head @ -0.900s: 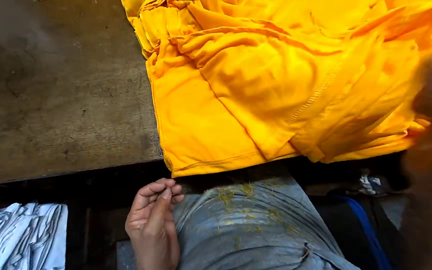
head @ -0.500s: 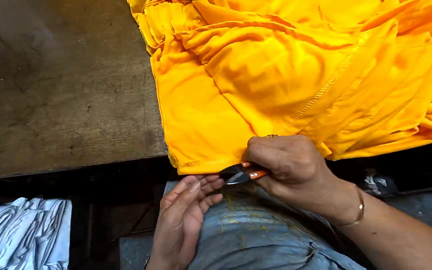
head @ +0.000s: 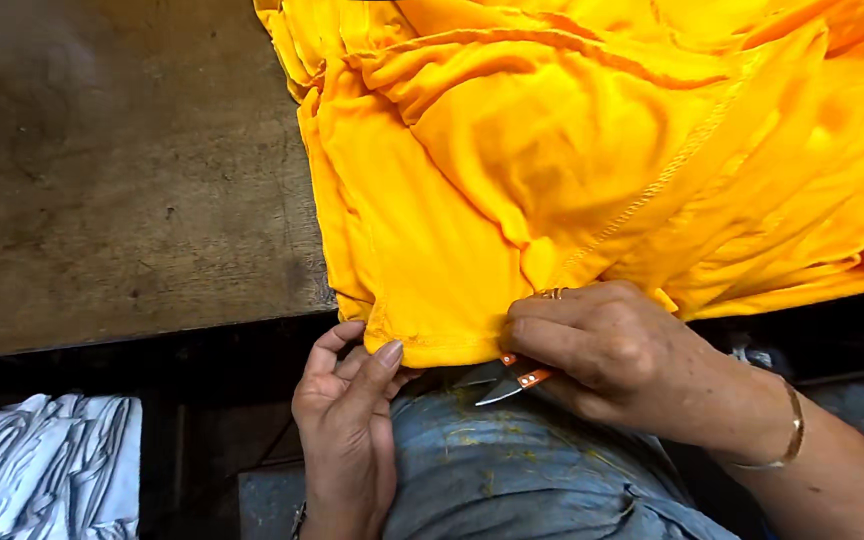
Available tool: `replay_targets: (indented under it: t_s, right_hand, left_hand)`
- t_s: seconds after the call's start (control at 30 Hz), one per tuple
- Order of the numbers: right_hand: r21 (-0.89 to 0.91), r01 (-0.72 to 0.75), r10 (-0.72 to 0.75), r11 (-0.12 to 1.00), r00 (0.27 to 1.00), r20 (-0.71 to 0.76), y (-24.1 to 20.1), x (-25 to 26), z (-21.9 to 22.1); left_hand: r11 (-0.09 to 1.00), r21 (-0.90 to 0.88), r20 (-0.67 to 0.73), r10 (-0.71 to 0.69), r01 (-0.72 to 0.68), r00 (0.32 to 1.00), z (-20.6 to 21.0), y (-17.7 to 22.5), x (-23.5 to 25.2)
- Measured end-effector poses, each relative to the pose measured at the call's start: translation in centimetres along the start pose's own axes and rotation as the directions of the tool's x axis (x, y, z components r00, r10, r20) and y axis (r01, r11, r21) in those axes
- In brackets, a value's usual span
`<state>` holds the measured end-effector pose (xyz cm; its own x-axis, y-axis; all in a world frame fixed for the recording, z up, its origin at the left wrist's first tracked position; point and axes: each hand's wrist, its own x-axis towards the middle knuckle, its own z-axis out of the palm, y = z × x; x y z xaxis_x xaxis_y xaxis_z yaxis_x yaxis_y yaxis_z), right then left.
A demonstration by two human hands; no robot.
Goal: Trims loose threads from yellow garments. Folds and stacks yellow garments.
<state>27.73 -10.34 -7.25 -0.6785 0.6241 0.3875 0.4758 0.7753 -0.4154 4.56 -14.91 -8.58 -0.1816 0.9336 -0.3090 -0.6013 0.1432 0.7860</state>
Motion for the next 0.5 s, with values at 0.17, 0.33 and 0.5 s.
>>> replay_targets:
  t_s: [0.17,0.33,0.5]
  right_hand:
    - [0.169,-0.134,0.157,0.976,0.979,-0.131,-1.3,0.4,0.5]
    - [0.151,-0.096,0.128,0.984,0.967,-0.221,-1.8,1.1,1.7]
    - [0.027,-0.075,0.080,0.997,0.960,-0.270,-2.4,1.9,1.9]
  left_hand:
    - [0.996,0.007,0.096,0.090,-0.091,0.991,0.5,0.6,-0.5]
    - [0.992,0.004,0.124,0.126,-0.127,0.984,0.7,1.0,-1.0]
    - [0.993,-0.007,0.129,0.116,-0.116,0.985,0.7,1.1,-1.3]
